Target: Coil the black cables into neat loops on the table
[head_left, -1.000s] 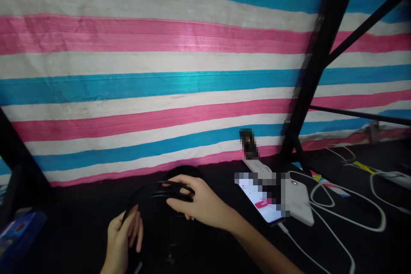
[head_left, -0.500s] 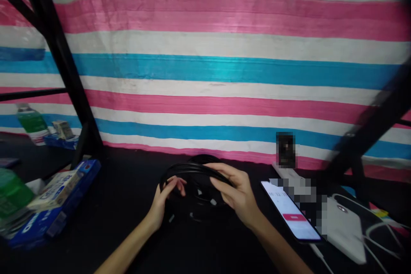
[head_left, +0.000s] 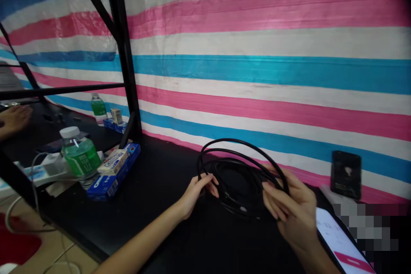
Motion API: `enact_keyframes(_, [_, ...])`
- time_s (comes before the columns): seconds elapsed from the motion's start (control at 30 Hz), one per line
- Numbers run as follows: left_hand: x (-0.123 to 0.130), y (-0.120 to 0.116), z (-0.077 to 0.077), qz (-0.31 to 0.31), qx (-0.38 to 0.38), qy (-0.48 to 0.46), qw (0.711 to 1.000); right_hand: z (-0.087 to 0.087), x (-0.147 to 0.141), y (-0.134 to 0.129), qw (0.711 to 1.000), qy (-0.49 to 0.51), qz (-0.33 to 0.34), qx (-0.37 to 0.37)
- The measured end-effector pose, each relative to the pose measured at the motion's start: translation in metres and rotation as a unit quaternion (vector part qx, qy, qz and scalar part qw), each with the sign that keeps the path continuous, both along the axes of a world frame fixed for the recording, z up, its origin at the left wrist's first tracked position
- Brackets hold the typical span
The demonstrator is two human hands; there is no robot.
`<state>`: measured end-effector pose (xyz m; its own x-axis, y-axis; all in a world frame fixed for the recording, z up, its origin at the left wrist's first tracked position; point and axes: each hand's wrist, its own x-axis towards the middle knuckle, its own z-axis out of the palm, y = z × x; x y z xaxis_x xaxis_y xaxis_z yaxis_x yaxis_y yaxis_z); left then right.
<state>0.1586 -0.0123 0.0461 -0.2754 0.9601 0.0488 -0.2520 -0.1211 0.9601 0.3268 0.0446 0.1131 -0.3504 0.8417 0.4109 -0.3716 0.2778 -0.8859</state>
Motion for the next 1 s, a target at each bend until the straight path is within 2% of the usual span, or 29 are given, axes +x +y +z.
enact_keyframes(0.17, [0.000,0.002,-0.005,0.035,-0.004,-0.031,0.999,0.011,-0.003,0.008,0.988,-0.139,-0.057,0.041])
enact_keyframes(0.33, [-0.005,0.005,-0.013,0.096,0.008,-0.023,0.995,0.008,-0.007,0.011,0.959,-0.242,-0.112,0.092])
enact_keyframes(0.4, [-0.005,0.005,-0.012,0.092,0.012,-0.001,0.996,0.006,-0.006,0.013,0.951,-0.270,-0.119,0.093])
enact_keyframes(0.53, [0.000,0.002,-0.012,0.023,0.003,0.079,0.997,0.006,0.000,0.019,0.962,-0.258,-0.056,0.072])
enact_keyframes(0.6, [0.003,0.001,-0.013,0.020,0.016,0.116,0.993,0.010,0.004,0.020,0.968,-0.247,-0.006,0.054])
enact_keyframes(0.67, [0.005,0.000,-0.014,0.044,0.039,0.157,0.986,0.015,0.008,0.019,0.968,-0.246,0.016,0.043])
enact_keyframes(0.73, [0.006,0.001,-0.014,0.100,0.062,0.185,0.976,0.021,0.010,0.015,0.967,-0.249,0.020,0.047])
enact_keyframes(0.8, [0.005,0.001,-0.013,0.173,0.095,0.185,0.963,0.024,0.010,0.012,0.966,-0.252,0.025,0.057])
enact_keyframes(0.87, [0.001,0.000,-0.011,0.215,0.117,0.171,0.954,0.024,0.008,0.008,0.962,-0.261,0.043,0.066])
enact_keyframes(0.93, [-0.004,-0.003,-0.011,0.205,0.113,0.187,0.954,0.021,0.004,0.006,0.958,-0.270,0.056,0.075])
enact_keyframes(1.0, [-0.007,-0.005,-0.012,0.165,0.083,0.219,0.958,0.017,0.001,0.006,0.956,-0.275,0.057,0.085])
